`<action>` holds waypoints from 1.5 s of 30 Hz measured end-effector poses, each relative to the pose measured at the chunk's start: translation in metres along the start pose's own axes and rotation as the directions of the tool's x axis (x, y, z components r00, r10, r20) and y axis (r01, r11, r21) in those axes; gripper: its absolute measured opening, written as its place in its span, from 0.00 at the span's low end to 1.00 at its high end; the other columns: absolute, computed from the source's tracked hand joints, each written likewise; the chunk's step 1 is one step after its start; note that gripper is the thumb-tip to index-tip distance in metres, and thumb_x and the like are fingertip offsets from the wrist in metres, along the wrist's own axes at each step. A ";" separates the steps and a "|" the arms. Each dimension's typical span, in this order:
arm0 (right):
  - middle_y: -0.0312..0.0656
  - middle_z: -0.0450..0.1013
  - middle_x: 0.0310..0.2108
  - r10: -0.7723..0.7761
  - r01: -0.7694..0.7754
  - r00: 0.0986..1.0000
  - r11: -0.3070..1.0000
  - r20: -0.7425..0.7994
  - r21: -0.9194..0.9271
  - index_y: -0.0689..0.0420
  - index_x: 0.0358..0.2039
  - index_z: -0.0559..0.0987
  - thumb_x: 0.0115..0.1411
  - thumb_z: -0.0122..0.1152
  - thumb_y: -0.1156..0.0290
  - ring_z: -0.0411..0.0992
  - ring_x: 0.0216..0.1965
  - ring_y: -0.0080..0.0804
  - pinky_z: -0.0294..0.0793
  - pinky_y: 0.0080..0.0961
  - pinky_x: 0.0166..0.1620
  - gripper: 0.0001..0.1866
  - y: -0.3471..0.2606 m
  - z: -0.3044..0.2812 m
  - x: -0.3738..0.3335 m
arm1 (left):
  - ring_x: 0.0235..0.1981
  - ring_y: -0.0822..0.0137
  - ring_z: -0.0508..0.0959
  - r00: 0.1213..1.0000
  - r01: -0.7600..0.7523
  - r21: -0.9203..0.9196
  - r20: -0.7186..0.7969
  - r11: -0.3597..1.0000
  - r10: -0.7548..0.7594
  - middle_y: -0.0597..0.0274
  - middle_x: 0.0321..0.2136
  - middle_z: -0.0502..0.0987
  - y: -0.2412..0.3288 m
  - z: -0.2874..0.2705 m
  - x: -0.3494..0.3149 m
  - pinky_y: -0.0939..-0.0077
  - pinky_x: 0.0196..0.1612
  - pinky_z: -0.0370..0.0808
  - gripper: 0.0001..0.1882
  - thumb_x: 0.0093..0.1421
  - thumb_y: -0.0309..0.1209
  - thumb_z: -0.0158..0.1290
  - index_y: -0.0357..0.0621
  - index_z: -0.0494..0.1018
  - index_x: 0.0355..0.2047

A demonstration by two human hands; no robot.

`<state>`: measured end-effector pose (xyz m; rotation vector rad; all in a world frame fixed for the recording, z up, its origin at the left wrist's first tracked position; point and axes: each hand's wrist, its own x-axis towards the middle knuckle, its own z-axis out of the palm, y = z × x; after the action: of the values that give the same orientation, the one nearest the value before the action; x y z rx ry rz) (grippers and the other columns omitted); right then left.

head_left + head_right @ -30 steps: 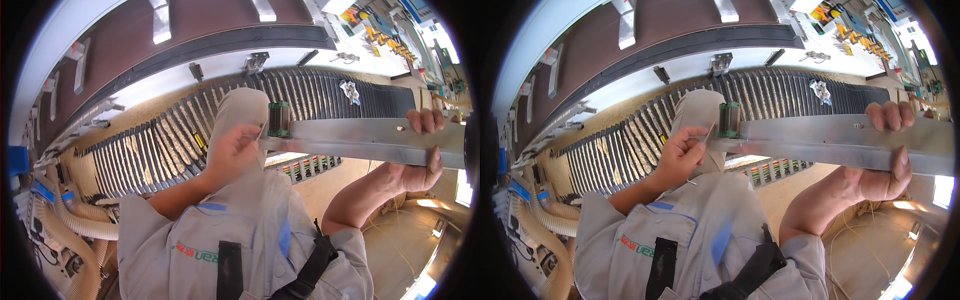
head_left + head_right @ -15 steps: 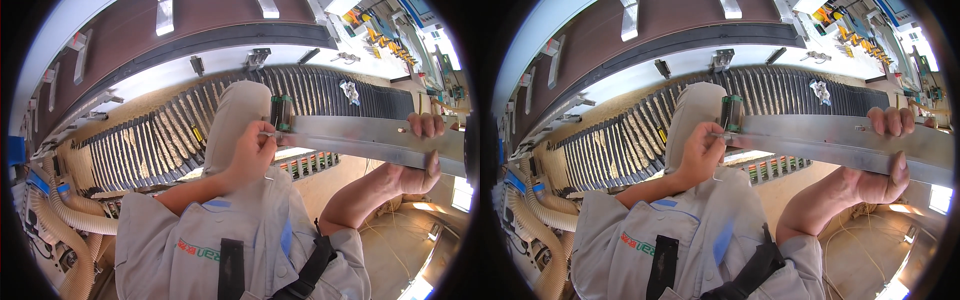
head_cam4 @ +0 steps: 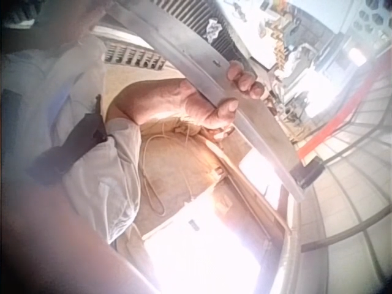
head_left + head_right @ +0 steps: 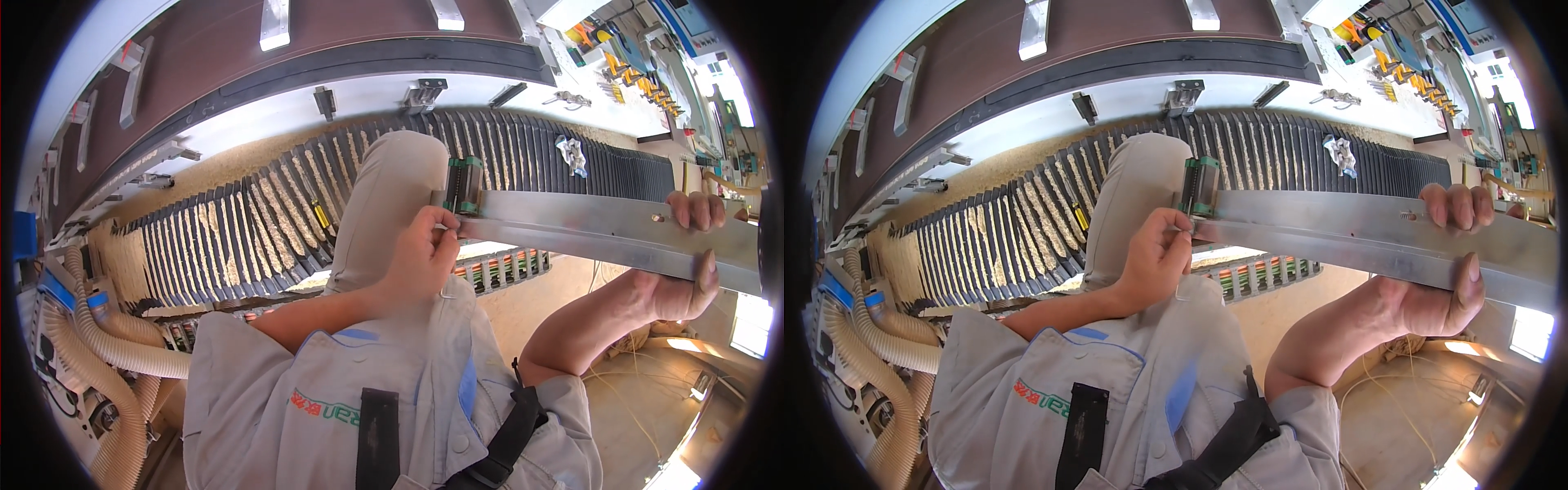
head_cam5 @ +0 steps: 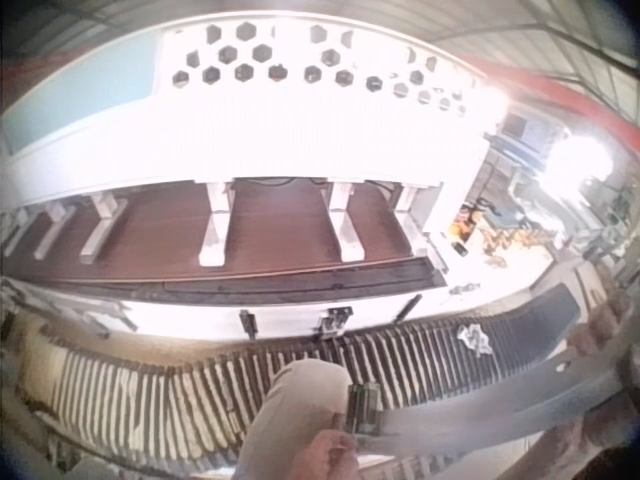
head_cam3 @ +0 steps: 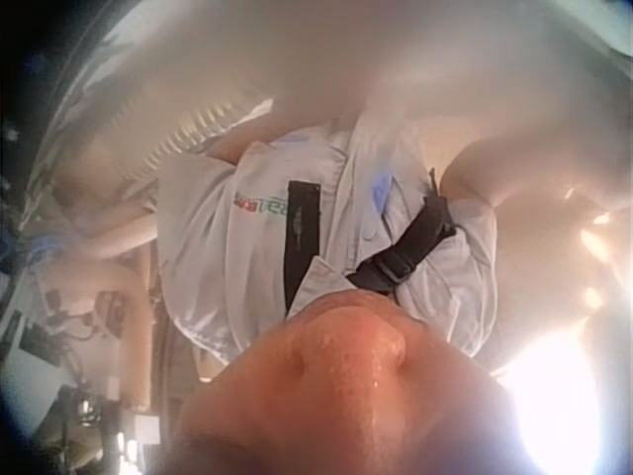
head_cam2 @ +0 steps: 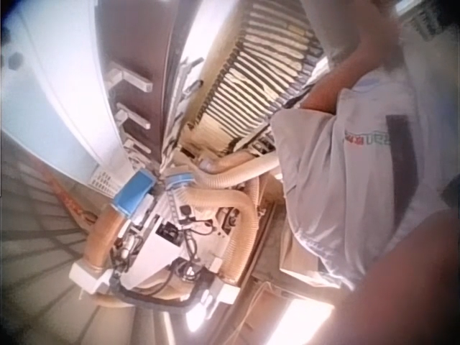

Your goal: The person unscrews a sensor from a metal rail, repositions the rail onto a large industrial machine component, and then works on the sensor housing by hand.

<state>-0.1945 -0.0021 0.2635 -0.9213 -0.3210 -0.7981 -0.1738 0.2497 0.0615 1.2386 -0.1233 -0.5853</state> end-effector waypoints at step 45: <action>0.44 0.61 0.44 -0.018 0.015 0.999 0.996 -0.033 -0.085 0.63 0.55 0.63 0.48 0.61 0.79 0.59 0.43 0.34 0.62 0.35 0.48 0.32 0.003 0.003 -0.001 | 0.20 0.81 0.68 0.997 0.053 0.208 0.040 0.977 -0.063 0.68 0.22 0.72 0.003 -0.008 -0.010 0.81 0.24 0.65 0.08 0.70 0.22 0.45 0.40 0.67 0.48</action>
<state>-0.1933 0.0021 0.2630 -0.9844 -0.2672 -0.8473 -0.1776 0.2619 0.0634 1.4346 -0.1910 -0.6647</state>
